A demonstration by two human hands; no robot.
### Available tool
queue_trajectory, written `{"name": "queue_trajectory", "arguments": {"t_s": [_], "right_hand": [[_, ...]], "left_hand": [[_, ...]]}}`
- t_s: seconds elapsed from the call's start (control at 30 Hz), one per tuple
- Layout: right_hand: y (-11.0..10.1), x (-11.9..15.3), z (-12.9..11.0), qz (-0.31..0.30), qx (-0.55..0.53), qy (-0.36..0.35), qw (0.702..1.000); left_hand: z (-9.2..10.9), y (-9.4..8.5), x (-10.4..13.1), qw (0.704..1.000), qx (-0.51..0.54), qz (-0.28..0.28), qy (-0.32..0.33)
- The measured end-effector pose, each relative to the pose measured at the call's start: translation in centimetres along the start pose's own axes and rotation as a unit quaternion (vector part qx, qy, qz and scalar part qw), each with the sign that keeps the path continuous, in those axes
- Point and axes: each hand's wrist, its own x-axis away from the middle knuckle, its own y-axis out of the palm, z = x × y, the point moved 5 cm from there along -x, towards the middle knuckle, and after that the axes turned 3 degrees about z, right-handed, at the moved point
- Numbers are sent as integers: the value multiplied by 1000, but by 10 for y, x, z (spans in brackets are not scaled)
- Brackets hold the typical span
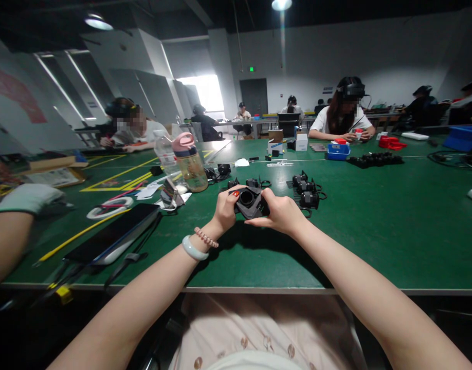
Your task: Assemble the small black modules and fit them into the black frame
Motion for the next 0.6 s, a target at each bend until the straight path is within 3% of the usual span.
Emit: {"name": "queue_trajectory", "arguments": {"t_s": [0.6], "right_hand": [[1,1,0,-7,-11,13,1000]], "left_hand": [[0,0,0,1000,-3,-3,10]]}}
